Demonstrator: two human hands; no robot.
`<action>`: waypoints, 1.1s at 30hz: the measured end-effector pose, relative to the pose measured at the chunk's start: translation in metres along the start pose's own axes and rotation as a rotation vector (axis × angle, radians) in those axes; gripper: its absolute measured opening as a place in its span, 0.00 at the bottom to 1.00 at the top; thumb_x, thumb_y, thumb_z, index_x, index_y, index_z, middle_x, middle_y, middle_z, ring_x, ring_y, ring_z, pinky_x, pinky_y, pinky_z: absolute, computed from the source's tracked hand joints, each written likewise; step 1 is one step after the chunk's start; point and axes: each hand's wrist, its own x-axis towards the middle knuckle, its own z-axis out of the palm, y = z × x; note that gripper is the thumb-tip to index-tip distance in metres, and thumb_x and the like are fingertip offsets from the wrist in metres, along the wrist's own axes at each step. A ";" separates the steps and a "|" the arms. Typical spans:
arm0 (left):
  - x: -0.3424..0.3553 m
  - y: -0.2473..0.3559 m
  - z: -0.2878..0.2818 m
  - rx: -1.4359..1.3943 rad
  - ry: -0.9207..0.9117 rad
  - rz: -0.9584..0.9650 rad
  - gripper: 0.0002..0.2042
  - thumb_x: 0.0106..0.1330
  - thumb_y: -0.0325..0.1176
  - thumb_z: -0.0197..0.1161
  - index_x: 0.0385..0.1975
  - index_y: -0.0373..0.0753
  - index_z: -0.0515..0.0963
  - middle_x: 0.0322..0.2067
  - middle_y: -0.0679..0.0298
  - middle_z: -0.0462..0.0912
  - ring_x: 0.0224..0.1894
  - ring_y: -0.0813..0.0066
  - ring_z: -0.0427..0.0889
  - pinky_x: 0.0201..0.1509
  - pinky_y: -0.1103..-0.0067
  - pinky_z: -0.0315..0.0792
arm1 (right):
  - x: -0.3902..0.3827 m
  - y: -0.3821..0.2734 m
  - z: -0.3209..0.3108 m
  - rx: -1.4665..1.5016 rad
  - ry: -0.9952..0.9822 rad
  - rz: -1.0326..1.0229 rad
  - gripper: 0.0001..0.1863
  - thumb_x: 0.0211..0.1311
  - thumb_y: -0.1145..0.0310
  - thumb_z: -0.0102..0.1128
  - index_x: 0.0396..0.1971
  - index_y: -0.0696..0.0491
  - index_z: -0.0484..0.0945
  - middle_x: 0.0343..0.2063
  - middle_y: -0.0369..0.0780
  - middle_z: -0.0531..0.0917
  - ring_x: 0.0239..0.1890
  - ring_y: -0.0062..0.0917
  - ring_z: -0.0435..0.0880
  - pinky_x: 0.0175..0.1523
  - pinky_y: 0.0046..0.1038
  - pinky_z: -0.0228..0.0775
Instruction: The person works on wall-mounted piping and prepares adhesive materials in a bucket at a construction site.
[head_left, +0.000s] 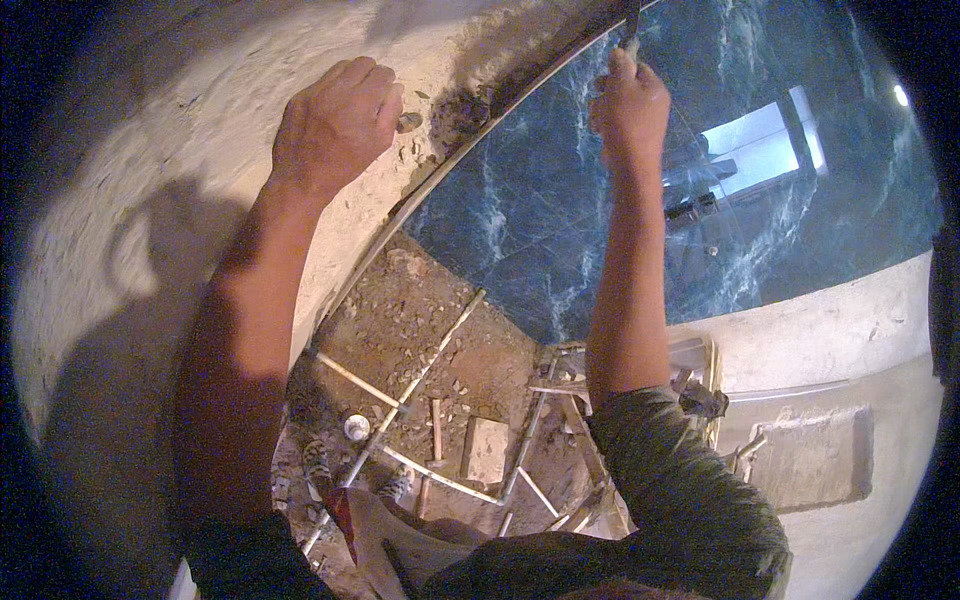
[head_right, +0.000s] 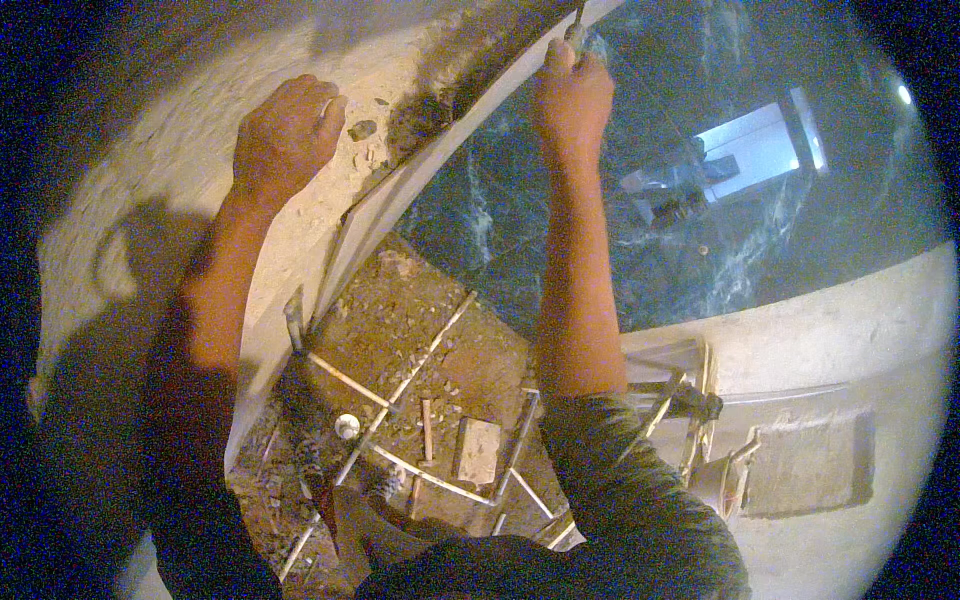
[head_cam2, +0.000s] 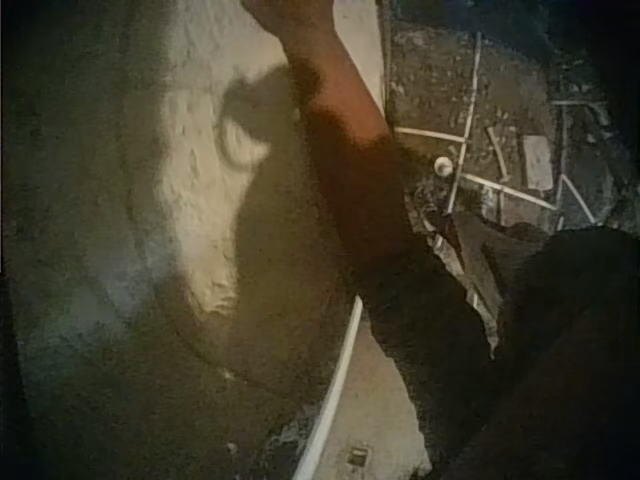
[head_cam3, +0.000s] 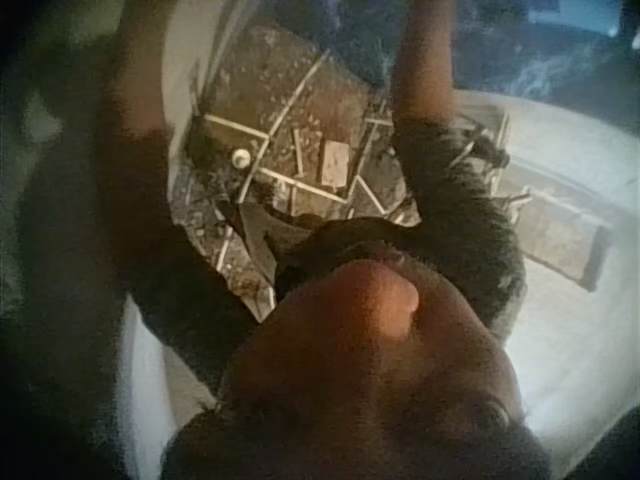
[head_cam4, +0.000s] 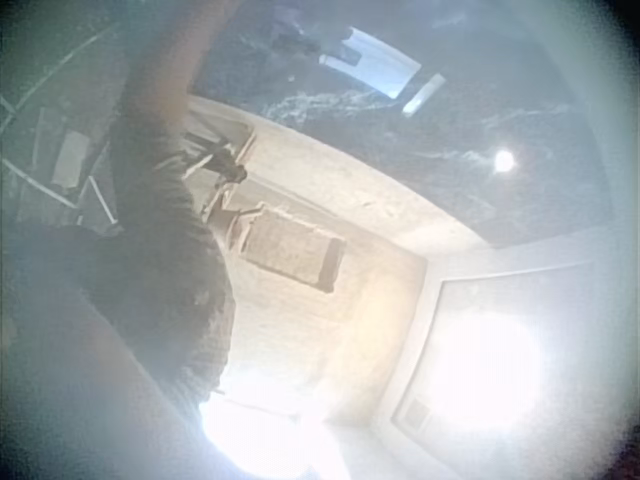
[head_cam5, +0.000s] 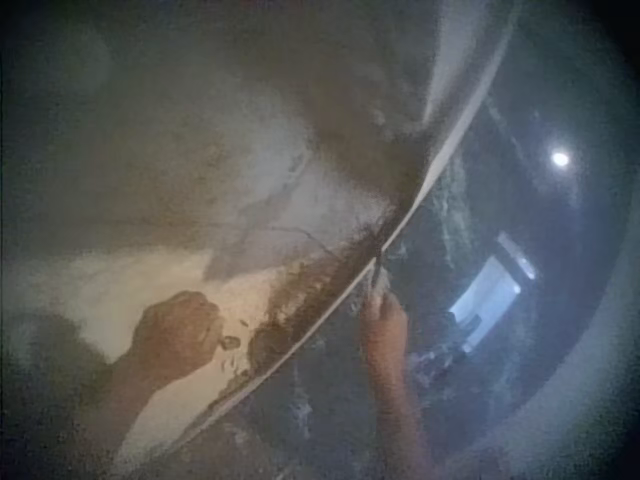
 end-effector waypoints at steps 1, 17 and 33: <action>-0.001 -0.001 0.000 0.001 -0.021 -0.011 0.06 0.60 0.33 0.59 0.28 0.38 0.76 0.28 0.58 0.78 0.33 0.58 0.79 0.36 0.68 0.76 | -0.009 0.004 0.006 -0.016 0.010 0.006 0.18 0.66 0.58 0.52 0.25 0.59 0.73 0.17 0.37 0.74 0.15 0.21 0.71 0.20 0.26 0.63; -0.001 0.001 -0.002 0.027 -0.082 -0.047 0.05 0.60 0.32 0.56 0.26 0.38 0.74 0.27 0.58 0.76 0.32 0.59 0.78 0.35 0.67 0.76 | -0.052 0.006 0.013 0.092 -0.086 0.098 0.16 0.68 0.59 0.50 0.24 0.54 0.71 0.14 0.33 0.69 0.13 0.17 0.66 0.17 0.24 0.55; -0.002 -0.004 -0.004 0.020 -0.121 -0.032 0.09 0.63 0.36 0.59 0.32 0.37 0.78 0.32 0.56 0.80 0.35 0.57 0.80 0.38 0.68 0.76 | -0.084 -0.029 -0.035 0.525 -0.222 0.311 0.12 0.68 0.62 0.52 0.39 0.56 0.76 0.20 0.33 0.74 0.18 0.14 0.69 0.20 0.19 0.58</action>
